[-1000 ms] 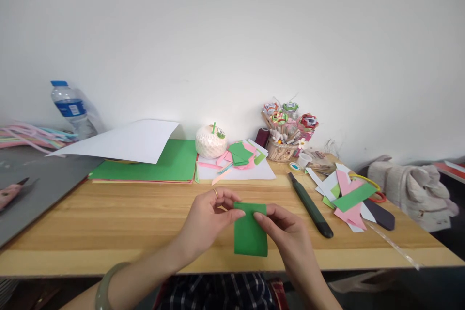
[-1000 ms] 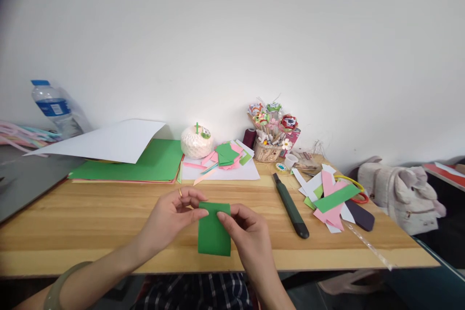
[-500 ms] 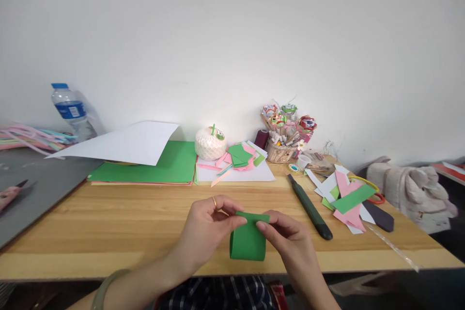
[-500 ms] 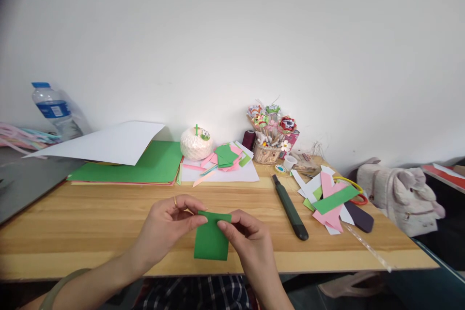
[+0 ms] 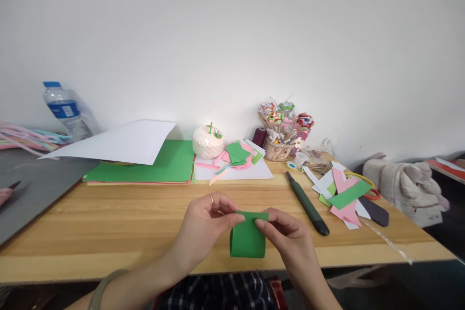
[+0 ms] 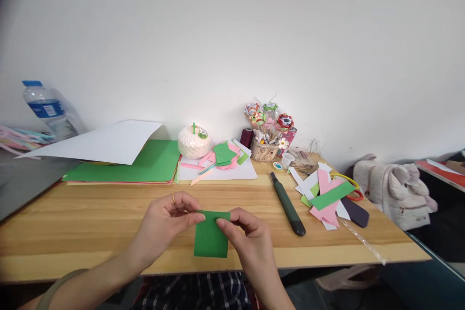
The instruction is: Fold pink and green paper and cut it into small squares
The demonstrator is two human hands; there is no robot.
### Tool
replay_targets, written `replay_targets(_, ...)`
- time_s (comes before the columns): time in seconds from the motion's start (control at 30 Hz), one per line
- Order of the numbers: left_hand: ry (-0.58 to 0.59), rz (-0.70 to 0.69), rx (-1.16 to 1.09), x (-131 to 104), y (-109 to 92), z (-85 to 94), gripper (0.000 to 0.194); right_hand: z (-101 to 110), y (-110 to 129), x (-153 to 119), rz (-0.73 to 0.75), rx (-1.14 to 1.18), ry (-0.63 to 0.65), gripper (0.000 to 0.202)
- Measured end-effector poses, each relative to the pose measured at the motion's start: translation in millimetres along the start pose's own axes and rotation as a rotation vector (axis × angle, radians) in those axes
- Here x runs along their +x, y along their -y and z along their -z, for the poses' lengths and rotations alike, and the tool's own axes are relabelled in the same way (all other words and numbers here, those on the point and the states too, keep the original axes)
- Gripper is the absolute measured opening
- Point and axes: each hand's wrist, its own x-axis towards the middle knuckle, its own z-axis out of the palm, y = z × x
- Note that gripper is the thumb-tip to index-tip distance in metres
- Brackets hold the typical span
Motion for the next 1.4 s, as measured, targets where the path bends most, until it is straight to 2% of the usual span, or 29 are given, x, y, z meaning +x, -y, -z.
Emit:
replay_targets(0.57,0.036,-0.044,0.063,-1,2,1.9,0.021,0,-1,-3,-0.041,-0.020,0.015,0.027)
replay_targets(1.03,0.098,-0.031,0.124,1,2,7.1,0.014,1,11,-2,0.082,-0.173,0.020,0.025)
replay_targets(1.4,0.140,-0.049,0.132,1,2,8.9,0.013,3,9,-4,0.139,-0.240,0.024,0.024)
